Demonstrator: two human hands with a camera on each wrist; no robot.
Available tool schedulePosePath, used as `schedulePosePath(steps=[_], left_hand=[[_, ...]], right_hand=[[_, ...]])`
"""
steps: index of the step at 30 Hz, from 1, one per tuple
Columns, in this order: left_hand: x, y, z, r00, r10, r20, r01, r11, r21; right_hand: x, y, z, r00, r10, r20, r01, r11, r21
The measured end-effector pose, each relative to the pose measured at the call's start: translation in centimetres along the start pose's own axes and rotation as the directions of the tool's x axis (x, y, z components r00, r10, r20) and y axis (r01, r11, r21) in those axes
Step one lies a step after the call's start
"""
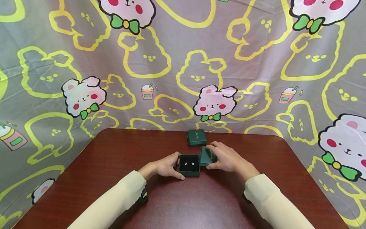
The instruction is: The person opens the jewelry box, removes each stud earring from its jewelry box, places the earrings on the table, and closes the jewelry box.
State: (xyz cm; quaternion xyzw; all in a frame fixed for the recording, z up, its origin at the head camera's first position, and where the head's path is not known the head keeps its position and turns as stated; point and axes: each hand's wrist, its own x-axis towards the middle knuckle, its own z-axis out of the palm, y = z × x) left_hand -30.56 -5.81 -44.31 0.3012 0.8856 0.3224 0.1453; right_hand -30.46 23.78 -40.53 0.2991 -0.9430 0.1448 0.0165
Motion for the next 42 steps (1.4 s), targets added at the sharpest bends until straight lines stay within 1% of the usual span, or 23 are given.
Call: schedulePosePath(steps=[6,15,22,28,35,42], left_hand=[[0.0,-0.2,0.2,1.000,0.004,0.000,-0.003,1.000,-0.018],[0.0,-0.1,0.0,1.000,0.007,0.002,-0.007,1.000,-0.027],[0.0,0.0,-0.1,1.000,-0.010,0.009,0.010,0.999,-0.031],[0.2,-0.2,-0.1,1.000,-0.014,0.019,0.014,1.000,-0.009],[0.1,-0.1,-0.2,1.000,-0.018,0.013,0.018,1.000,0.015],[0.1,0.0,-0.2,1.000,-0.014,0.022,0.014,1.000,-0.012]], right_hand=[[0.0,0.4,-0.1,1.000,0.016,0.007,-0.016,1.000,-0.001],[0.1,1.0,-0.2,0.999,0.037,0.006,-0.037,0.999,0.003],[0.2,1.7,-0.1,0.999,0.049,0.014,-0.049,0.999,0.004],[0.3,2.2,0.0,0.998,0.060,0.028,-0.060,0.998,0.005],[0.6,2.7,0.0,0.995,0.087,0.043,-0.088,0.996,0.019],[0.9,3.5,0.4,0.993,0.105,0.050,-0.106,0.994,0.021]])
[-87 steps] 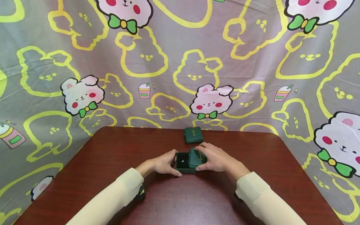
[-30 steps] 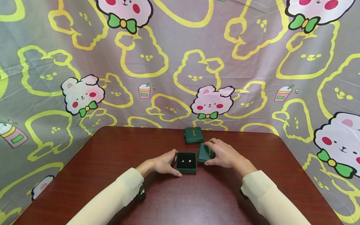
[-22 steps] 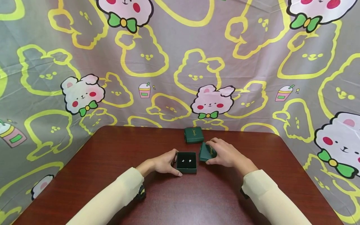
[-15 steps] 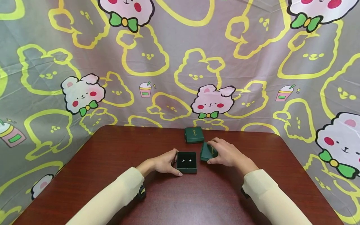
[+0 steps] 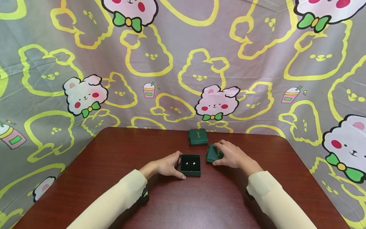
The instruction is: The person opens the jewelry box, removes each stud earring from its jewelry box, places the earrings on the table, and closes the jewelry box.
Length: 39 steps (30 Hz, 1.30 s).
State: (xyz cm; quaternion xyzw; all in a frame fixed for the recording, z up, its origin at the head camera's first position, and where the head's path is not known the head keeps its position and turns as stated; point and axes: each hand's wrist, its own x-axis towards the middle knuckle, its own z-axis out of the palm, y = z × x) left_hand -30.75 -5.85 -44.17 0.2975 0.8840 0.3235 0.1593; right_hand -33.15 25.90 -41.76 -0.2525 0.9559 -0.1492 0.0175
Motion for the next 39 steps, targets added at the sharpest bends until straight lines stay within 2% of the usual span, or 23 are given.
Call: schedulePosePath(steps=[20,29,33,39], left_hand=[[0.3,0.1,0.1,1.000,-0.015,-0.016,0.015,0.999,0.028],[0.1,0.7,0.1,0.999,-0.004,-0.046,0.009,0.995,0.102],[0.0,1.1,0.2,0.998,-0.024,-0.063,0.034,0.987,0.157],[-0.2,1.4,0.5,0.996,-0.053,-0.071,0.065,0.984,0.164]], right_hand=[[0.6,2.4,0.9,0.999,0.027,-0.017,-0.027,1.000,-0.006],[0.5,2.3,0.8,1.000,0.023,0.005,-0.023,0.999,0.023],[0.5,2.2,0.7,1.000,0.019,0.012,-0.020,0.999,0.029],[0.5,2.1,0.7,0.999,0.034,0.042,-0.035,0.998,0.044]])
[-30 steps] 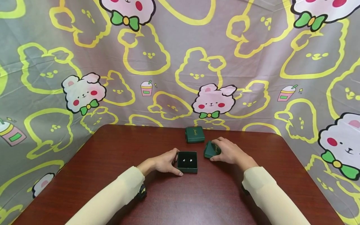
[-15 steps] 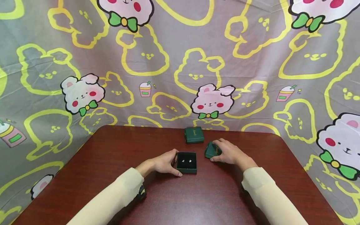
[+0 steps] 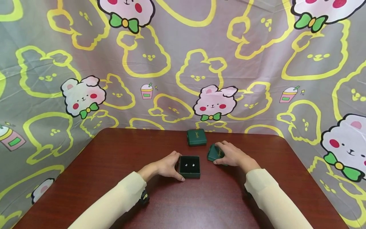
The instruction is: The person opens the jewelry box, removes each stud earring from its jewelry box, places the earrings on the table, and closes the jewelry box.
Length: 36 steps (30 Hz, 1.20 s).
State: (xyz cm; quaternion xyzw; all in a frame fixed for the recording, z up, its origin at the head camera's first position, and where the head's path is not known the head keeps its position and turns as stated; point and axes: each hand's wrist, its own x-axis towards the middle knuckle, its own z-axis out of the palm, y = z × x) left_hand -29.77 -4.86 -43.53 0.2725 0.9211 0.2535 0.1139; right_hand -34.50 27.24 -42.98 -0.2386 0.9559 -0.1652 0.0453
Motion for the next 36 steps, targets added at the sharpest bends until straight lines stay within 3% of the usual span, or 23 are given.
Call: schedulePosePath(steps=[16,25,36], left_hand=[[-0.17,-0.40,0.42,1.000,0.015,-0.017,-0.016,0.998,-0.068],[-0.13,-0.40,0.38,0.999,0.038,-0.028,-0.039,0.999,-0.013],[-0.23,-0.40,0.15,0.999,0.042,0.023,-0.042,0.999,0.019]], right_hand=[[-0.22,-0.06,0.12,1.000,-0.013,0.003,0.012,1.000,0.012],[-0.12,-0.07,-0.02,1.000,-0.011,0.006,0.011,1.000,0.017],[0.07,0.14,-0.04,1.000,-0.006,0.023,0.005,1.000,0.025]])
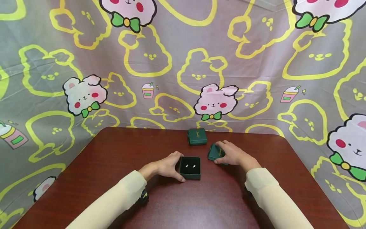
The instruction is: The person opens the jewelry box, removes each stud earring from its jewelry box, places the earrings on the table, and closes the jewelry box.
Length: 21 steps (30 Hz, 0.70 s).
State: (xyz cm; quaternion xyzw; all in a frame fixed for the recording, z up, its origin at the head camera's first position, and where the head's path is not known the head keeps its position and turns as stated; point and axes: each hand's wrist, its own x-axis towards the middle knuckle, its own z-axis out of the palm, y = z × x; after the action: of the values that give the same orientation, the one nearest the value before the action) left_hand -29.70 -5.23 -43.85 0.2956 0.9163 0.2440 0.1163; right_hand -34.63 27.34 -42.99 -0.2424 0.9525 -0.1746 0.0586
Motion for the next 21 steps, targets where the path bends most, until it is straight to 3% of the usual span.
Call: schedulePosePath(steps=[8,14,21], left_hand=[[0.1,-0.3,0.1,1.000,0.000,0.001,0.000,1.000,0.002],[0.2,-0.5,0.3,1.000,-0.003,-0.004,0.003,0.999,0.053],[0.2,-0.5,0.4,1.000,-0.001,-0.004,0.001,1.000,0.017]], right_hand=[[-0.4,-0.4,-0.1,1.000,0.024,-0.009,-0.024,0.999,-0.044],[-1.1,-0.8,-1.1,0.996,0.045,-0.083,-0.051,0.997,-0.063],[-1.2,-2.6,-2.2,0.990,-0.025,-0.141,0.013,0.996,-0.090]])
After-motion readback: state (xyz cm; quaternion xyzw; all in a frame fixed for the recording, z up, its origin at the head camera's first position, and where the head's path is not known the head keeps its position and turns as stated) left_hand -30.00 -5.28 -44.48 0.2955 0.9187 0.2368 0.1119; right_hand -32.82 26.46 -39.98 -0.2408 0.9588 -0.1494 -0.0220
